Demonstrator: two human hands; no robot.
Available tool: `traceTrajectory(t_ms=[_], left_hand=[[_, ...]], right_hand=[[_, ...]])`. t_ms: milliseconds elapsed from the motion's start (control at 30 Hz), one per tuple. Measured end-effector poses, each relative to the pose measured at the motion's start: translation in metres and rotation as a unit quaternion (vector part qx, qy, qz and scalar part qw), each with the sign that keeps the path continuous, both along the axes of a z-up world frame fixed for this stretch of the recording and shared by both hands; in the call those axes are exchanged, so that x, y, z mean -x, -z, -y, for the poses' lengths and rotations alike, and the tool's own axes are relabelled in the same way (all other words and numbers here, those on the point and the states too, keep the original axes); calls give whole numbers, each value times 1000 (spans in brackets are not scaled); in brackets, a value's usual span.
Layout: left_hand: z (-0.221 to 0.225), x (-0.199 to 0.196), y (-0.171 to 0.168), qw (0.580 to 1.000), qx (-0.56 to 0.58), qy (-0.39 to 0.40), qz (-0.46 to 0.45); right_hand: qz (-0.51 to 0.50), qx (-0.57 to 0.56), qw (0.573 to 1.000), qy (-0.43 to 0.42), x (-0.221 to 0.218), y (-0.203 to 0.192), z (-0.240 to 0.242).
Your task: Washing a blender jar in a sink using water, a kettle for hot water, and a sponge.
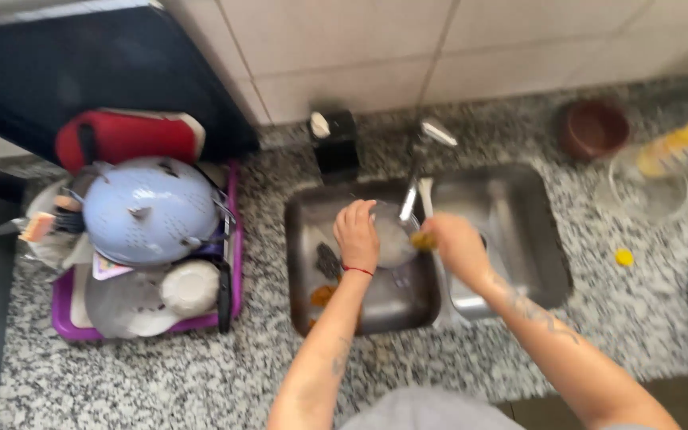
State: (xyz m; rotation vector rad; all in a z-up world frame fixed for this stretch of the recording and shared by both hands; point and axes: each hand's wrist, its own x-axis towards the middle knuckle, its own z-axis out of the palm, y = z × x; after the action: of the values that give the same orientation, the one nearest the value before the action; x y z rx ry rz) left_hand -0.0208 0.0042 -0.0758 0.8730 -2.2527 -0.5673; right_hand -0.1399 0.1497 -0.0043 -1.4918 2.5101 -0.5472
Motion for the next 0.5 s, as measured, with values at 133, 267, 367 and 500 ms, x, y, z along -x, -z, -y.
traceTrajectory(t_ms=[133,267,367,500], left_hand=[[-51,-11,-20,976,36,186,111],[-70,-3,26,939,84,166,291],[-48,1,14,929,1,144,341],[-29,-22,-59,926,-204,130,291]], right_hand=[[280,177,898,291,41,67,-34],[423,296,793,323,-8,90,-17],[507,321,741,301,-36,82,8],[400,267,836,266,-33,102,55]])
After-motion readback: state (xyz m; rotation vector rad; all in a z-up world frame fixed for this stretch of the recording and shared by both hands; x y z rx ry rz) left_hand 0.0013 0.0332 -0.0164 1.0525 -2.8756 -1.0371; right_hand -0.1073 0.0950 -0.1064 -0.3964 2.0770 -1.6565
